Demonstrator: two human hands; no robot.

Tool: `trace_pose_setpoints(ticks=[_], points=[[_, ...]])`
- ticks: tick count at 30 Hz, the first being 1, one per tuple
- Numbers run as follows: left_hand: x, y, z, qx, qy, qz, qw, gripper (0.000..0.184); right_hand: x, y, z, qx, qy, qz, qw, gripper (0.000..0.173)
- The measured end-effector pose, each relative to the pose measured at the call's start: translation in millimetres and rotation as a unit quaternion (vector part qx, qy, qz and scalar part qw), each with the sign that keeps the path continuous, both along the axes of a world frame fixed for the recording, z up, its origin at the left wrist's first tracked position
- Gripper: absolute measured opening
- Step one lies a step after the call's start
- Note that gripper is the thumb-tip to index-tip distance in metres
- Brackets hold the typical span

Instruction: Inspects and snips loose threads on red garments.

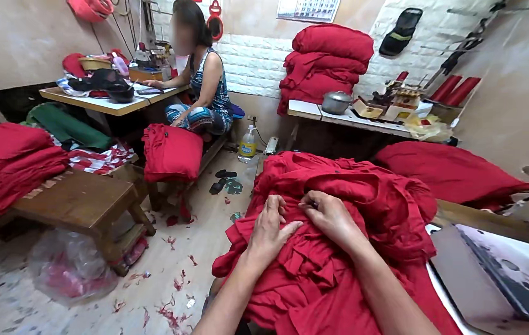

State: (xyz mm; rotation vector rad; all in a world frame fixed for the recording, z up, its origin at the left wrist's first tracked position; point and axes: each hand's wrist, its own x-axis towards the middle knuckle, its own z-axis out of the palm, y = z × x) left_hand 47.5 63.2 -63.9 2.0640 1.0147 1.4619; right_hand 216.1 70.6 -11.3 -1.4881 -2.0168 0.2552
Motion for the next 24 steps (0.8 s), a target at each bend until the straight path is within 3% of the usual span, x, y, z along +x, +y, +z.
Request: trace_pose_setpoints(ticks=[3,6,11,15,18,22,24], points=[[-2,-1,1,-0.012,0.006,-0.011,1.0,0.043,14,6,-9,-0.005,0.162,0.0,0.987,0.017],[-3,-1,8,-0.004,0.036,-0.009,0.999,0.036,18,5,-12,-0.031,0.242,0.008,0.97,0.015],[4,0,14,0.073,-0.029,0.051,0.996,0.019,20,3,-17,-0.006,0.271,0.066,0.96,0.014],[9,10,10,0.122,0.024,0.011,0.992,0.024,22,1,-16,0.003,0.264,0.1,0.959,0.014],[10,14,6,0.166,0.008,0.023,0.986,0.011,20,1,-17,0.008,0.244,0.087,0.966,0.014],[1,2,3,0.027,-0.107,-0.044,0.993,0.018,19,0,-17,0.002,0.256,0.068,0.964,0.014],[-3,-1,-3,0.002,-0.135,-0.083,0.987,0.017,18,0,-16,0.003,0.257,0.065,0.964,0.013]])
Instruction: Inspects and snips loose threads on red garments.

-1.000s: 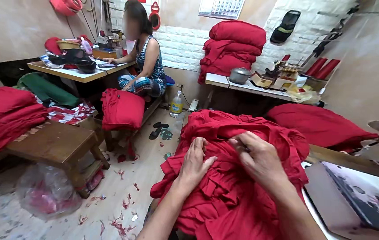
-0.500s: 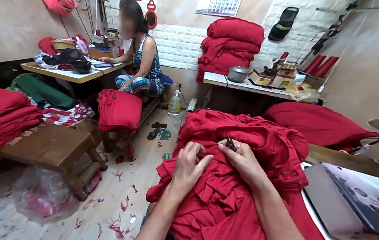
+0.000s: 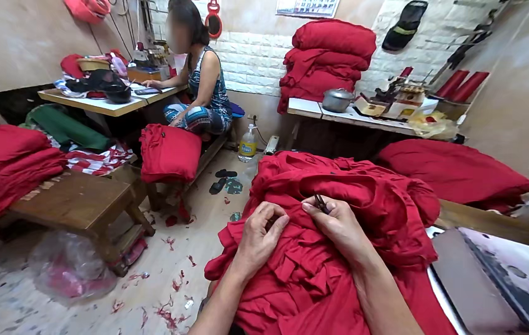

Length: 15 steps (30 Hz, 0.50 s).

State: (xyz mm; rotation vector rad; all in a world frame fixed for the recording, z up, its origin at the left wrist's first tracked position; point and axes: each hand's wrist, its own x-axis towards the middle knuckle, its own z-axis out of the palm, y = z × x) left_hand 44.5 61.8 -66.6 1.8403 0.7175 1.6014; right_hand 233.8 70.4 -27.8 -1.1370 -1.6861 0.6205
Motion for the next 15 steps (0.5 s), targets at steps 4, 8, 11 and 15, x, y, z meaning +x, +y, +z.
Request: trace_pose_setpoints(ticks=[4,8,11,15], points=[[-5,-8,-6,0.028,0.015,0.005,0.999,0.013,-1,-2,-1,0.022,-0.006,0.007,1.0,0.012],[-1,-9,1,0.08,0.065,0.064,0.993,0.026,0,-2,-2,0.03,-0.017,0.004,0.999,0.012],[6,-4,11,0.116,0.135,0.095,0.979,0.036,0,-3,-2,0.034,-0.019,0.003,0.999,0.013],[16,6,5,0.187,0.155,0.154,0.958,0.013,-1,-3,-3,0.034,-0.028,-0.003,0.999,0.012]])
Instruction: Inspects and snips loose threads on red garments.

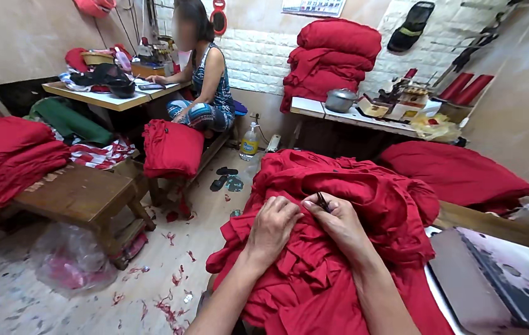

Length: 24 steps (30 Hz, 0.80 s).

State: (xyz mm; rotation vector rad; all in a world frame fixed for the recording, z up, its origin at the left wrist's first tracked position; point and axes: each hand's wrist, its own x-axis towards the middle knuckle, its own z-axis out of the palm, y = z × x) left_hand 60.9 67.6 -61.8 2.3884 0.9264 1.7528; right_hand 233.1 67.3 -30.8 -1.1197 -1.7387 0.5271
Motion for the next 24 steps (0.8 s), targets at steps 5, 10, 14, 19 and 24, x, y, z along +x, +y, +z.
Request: trace_pose_setpoints(ticks=[5,10,14,19,24], points=[[-5,-15,-17,0.048,-0.076,0.011,0.996,0.01,-2,0,-5,0.036,0.026,0.019,0.999,0.017],[-6,-27,-25,0.055,-0.092,0.025,0.994,0.013,-6,-14,-10,0.176,-0.114,-0.115,0.971,0.046],[-6,-29,-26,0.065,-0.097,0.034,0.993,0.012,-7,-29,-11,0.286,-0.209,-0.134,0.925,0.034],[-5,-29,-27,0.074,-0.114,0.027,0.99,0.011,0,-35,-13,0.37,-0.277,-0.1,0.881,0.02],[-5,-28,-28,0.079,-0.118,0.022,0.99,0.01,-4,-34,-11,0.396,-0.316,-0.078,0.859,0.019]])
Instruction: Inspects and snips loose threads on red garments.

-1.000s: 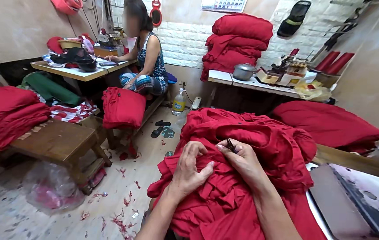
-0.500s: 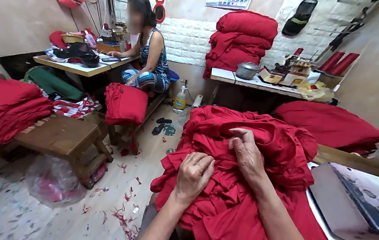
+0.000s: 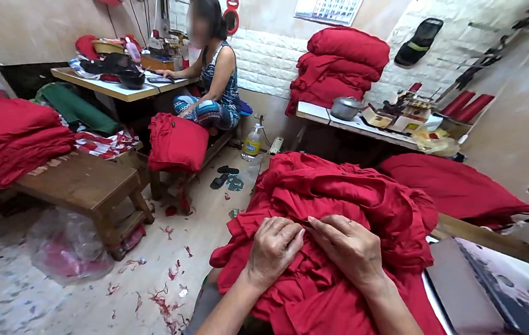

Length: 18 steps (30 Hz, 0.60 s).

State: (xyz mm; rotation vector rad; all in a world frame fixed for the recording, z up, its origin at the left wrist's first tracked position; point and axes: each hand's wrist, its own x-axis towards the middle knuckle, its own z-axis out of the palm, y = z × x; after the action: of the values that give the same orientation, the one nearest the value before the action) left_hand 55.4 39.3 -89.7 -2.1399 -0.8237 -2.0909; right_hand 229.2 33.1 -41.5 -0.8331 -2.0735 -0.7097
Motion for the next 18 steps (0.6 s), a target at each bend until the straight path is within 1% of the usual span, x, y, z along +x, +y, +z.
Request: trace_pose_setpoints(ticks=[5,8,11,12,14,15,16,18], points=[[0,0,0,0.002,0.004,-0.018,1.0,0.011,-7,4,1,0.002,-0.011,-0.007,1.0,0.019],[-4,1,-2,-0.002,-0.014,-0.028,1.0,0.012,-7,5,1,-0.017,0.012,-0.014,1.0,0.02],[-12,-3,0,-0.046,-0.077,-0.029,0.996,0.033,-5,5,4,-0.075,0.096,-0.008,0.993,0.023],[-14,-4,1,-0.061,-0.099,-0.033,0.993,0.036,-4,5,6,-0.101,0.132,0.006,0.986,0.024],[-13,-3,3,-0.071,-0.144,-0.047,0.986,0.023,-6,4,12,-0.156,0.2,0.054,0.966,0.024],[-11,-2,4,-0.066,-0.151,-0.055,0.985,0.016,-9,3,16,-0.189,0.227,0.09,0.951,0.022],[-9,-1,6,-0.058,-0.146,-0.062,0.986,0.012,-12,1,20,-0.227,0.249,0.131,0.933,0.02],[-5,2,10,-0.051,-0.098,-0.059,0.992,0.014,-19,0,26,-0.295,0.274,0.203,0.893,0.017]])
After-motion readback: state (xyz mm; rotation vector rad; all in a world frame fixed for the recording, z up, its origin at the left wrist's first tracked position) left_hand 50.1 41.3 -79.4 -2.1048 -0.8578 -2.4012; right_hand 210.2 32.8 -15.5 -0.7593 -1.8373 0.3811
